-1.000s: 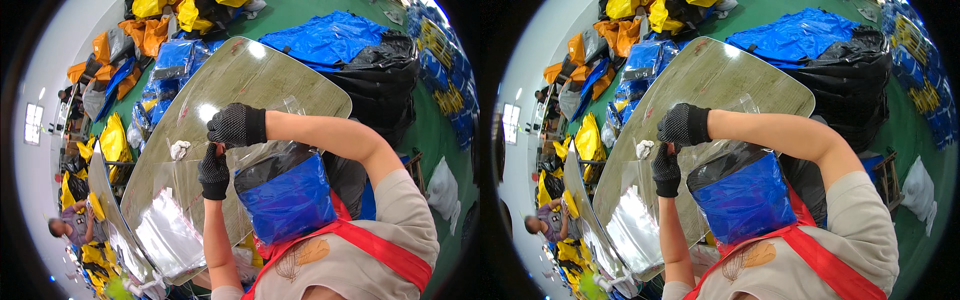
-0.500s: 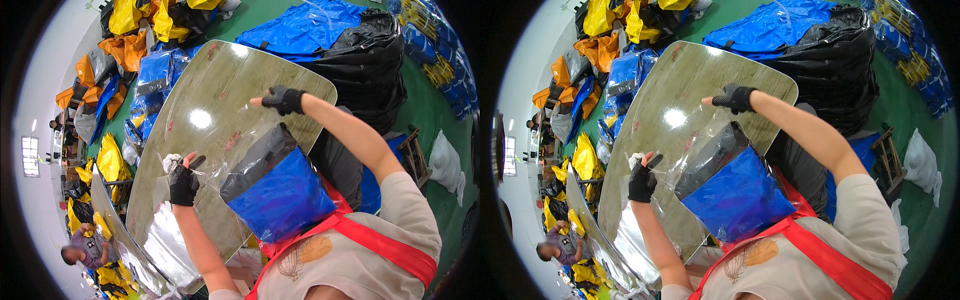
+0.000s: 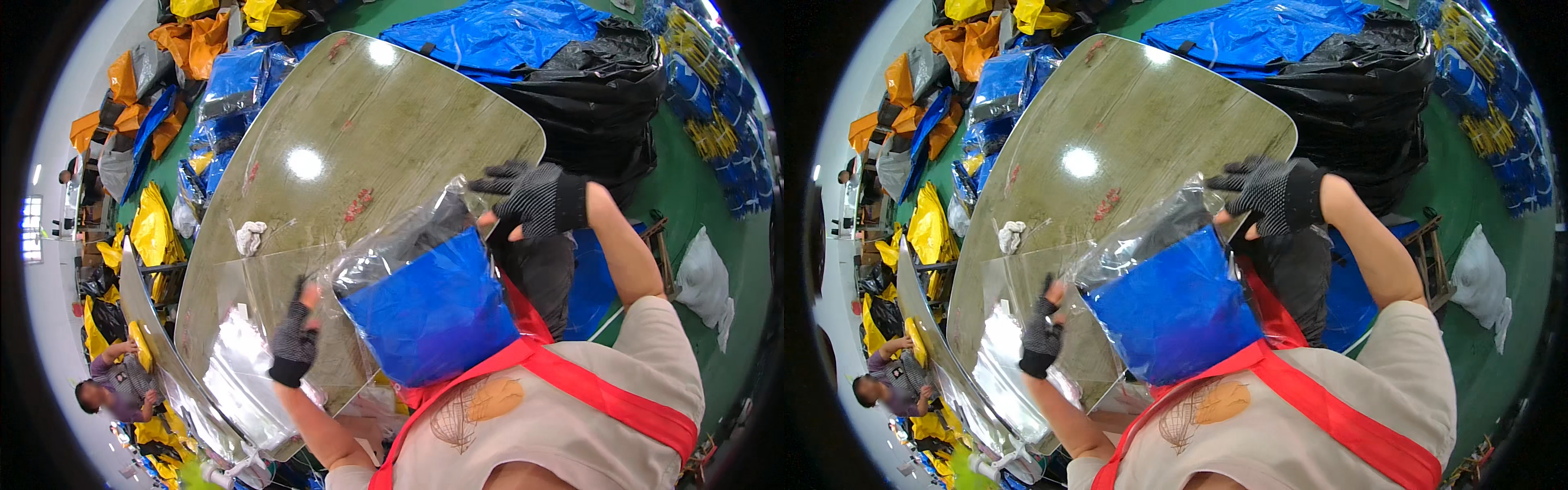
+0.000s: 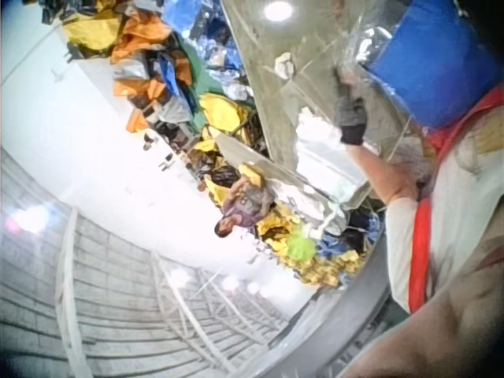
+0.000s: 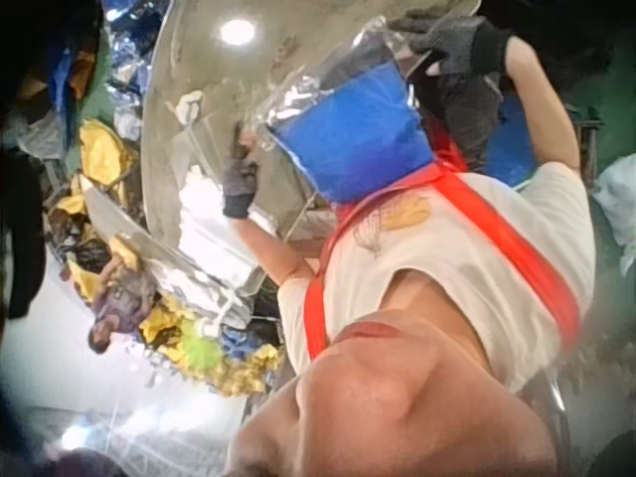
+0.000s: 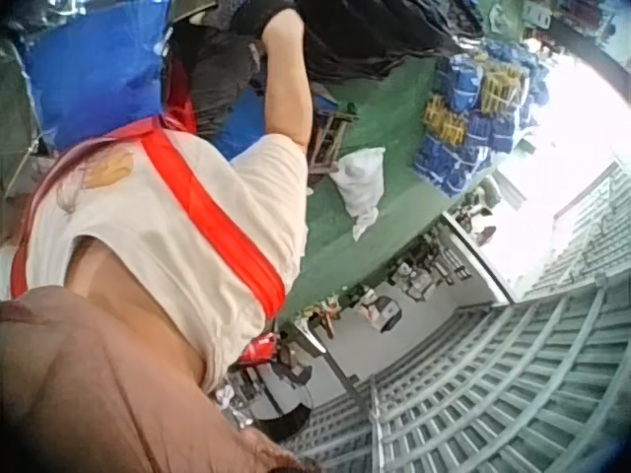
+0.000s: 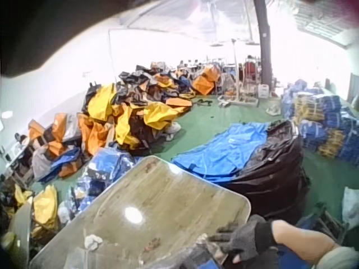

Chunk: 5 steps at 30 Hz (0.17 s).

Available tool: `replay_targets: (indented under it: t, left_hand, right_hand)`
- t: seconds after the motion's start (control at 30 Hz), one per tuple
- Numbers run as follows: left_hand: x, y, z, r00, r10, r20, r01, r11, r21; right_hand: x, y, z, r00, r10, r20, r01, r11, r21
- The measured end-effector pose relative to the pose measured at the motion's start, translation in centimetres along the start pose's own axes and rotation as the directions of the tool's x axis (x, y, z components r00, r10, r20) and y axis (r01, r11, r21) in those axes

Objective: The person repeatedly folds blue and black plastic bags and places them into clear plastic packaging on a table. The person handles the bags one at a time, folding them flat before inserting them into the packaging.

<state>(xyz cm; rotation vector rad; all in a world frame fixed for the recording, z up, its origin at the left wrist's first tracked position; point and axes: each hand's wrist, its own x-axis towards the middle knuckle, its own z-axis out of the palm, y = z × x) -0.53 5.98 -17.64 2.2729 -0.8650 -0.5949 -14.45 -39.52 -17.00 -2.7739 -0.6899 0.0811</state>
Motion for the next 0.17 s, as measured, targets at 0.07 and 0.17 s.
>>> replay_targets:
  t: [0.07, 0.17]
  left_hand:
    - [1.9, 2.5, -2.0, 0.95, -0.085, -0.299, 0.149, 0.969, 0.198]
    - [8.1, 8.7, 0.6, 0.824, 0.409, -0.392, -0.257, 0.886, 0.386]
  right_hand:
    - [2.4, -1.4, -2.2, 0.935, 0.354, 0.026, -0.354, 0.929, 0.103]
    - [9.0, -4.4, -0.3, 0.867, 0.008, -0.498, 0.175, 0.931, 0.319]
